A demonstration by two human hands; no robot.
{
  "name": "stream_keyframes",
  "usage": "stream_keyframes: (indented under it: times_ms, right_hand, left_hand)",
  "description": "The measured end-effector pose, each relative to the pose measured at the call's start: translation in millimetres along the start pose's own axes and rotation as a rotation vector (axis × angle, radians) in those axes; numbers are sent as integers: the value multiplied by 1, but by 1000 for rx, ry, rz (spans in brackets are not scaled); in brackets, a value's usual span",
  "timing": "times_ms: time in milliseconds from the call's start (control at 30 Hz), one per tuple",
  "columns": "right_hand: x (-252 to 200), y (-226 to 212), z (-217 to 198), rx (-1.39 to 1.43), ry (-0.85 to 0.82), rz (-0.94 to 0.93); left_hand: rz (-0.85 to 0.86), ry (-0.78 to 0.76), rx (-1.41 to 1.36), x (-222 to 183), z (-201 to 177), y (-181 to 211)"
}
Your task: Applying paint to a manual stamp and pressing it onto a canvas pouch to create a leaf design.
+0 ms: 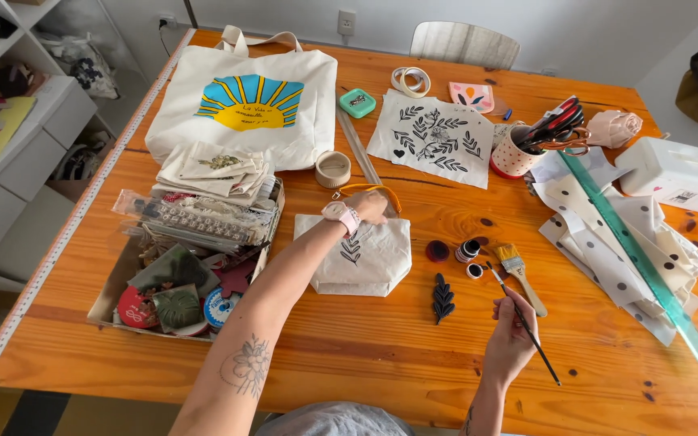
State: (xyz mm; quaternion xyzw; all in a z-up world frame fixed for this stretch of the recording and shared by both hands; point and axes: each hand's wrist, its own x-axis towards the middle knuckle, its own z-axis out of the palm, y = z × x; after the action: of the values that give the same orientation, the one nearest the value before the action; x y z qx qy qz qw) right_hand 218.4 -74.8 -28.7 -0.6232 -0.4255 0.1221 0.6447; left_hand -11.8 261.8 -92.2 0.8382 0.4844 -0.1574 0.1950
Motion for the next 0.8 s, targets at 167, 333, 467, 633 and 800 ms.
stream_keyframes:
  times_ms: [167,333,467,633,800]
  right_hand:
    - [0,-17,20,123,-112,-7]
    - [24,-48,66,-20,-274,-14]
    - [57,-42,115,-44,-385,-178]
    - [69,-20,122,-124,-254,-300]
    - [34,-15,55,-419,-161,-297]
  left_hand:
    - [92,-70,-127,-31,-13,-8]
    - [387,21,-250,-67,-56,-11]
    - [428,135,-240,-97,-89,18]
    - [360,267,-275,-84,-79,3]
    - [293,221,-312,-91,-80,-19]
